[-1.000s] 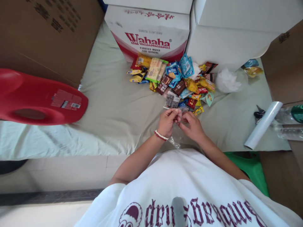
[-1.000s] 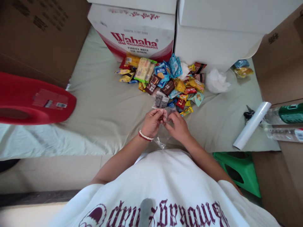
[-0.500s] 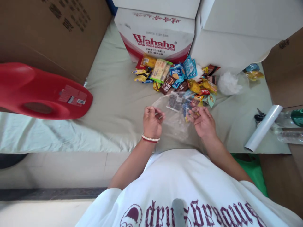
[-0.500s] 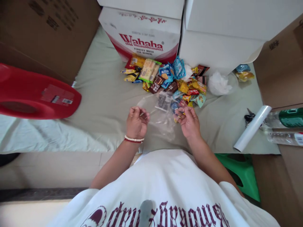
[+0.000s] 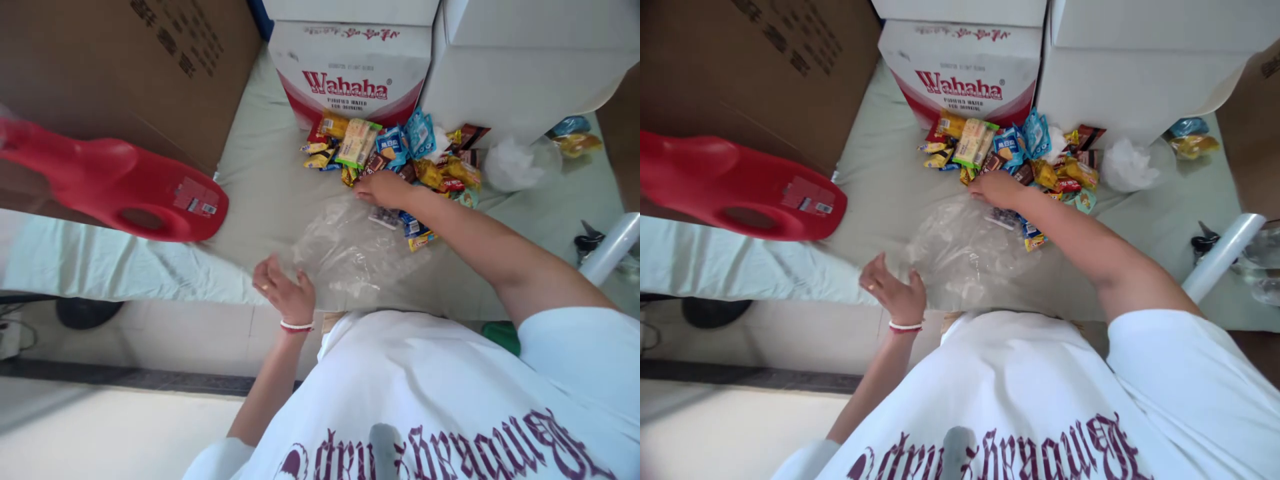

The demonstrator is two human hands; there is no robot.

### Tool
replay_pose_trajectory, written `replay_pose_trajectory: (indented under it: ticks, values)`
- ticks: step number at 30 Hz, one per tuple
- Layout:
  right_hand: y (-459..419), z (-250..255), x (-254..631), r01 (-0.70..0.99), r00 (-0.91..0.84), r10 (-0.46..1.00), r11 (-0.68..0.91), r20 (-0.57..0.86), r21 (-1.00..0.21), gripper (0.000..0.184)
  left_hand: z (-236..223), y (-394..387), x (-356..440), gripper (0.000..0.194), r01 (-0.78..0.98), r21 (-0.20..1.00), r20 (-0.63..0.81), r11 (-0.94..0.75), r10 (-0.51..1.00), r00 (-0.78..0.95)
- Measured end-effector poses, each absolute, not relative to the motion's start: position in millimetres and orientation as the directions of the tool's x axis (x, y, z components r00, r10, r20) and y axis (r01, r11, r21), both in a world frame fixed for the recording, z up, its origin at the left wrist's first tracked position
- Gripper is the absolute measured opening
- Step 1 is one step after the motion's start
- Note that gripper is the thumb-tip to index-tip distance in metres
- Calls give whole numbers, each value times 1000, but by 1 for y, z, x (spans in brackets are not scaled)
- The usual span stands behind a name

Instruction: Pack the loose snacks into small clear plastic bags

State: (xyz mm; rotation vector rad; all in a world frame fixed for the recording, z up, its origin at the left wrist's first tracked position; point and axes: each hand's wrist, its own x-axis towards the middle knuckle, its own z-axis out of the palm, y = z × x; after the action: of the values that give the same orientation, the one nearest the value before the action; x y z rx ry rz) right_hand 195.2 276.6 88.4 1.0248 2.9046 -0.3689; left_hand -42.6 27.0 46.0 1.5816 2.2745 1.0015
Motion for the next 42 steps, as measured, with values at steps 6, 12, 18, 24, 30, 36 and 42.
replay_pose_trajectory:
  ticks: [6, 12, 18, 24, 30, 36, 42]
  values:
    - [285, 112, 147, 594, -802, 582, 799, -135, -89, 33, 63, 26, -43, 44, 920, 290, -50, -264, 956, 290]
    - [164, 121, 170, 572, -769, 629, 756, 111, -317, 44, 82, 33, -45, 49, 933, 353, -161, -73, 977, 138]
    - [66, 62, 236, 427, -899, 402, 720, -173, -547, 47, 73, 47, -47, 58, 991, 128, -288, -34, 955, 70]
    - [71, 85, 321, 482, -814, 551, 463, -184, -744, 45, 59, 29, -51, 63, 993, 120, -192, -8, 981, 31]
    - [171, 103, 296, 742, -657, 743, 609, -124, -281, 50, 35, 20, -50, 53, 976, 218, 60, -15, 998, 2]
    - [233, 100, 237, 695, -705, 653, 713, -278, -88, 52, 23, 18, -61, 55, 953, 232, -2, -194, 980, 200]
    - [206, 139, 274, 875, -482, 870, 472, -107, -105, 70, 24, 9, -56, 64, 964, 216, -58, -156, 983, 172]
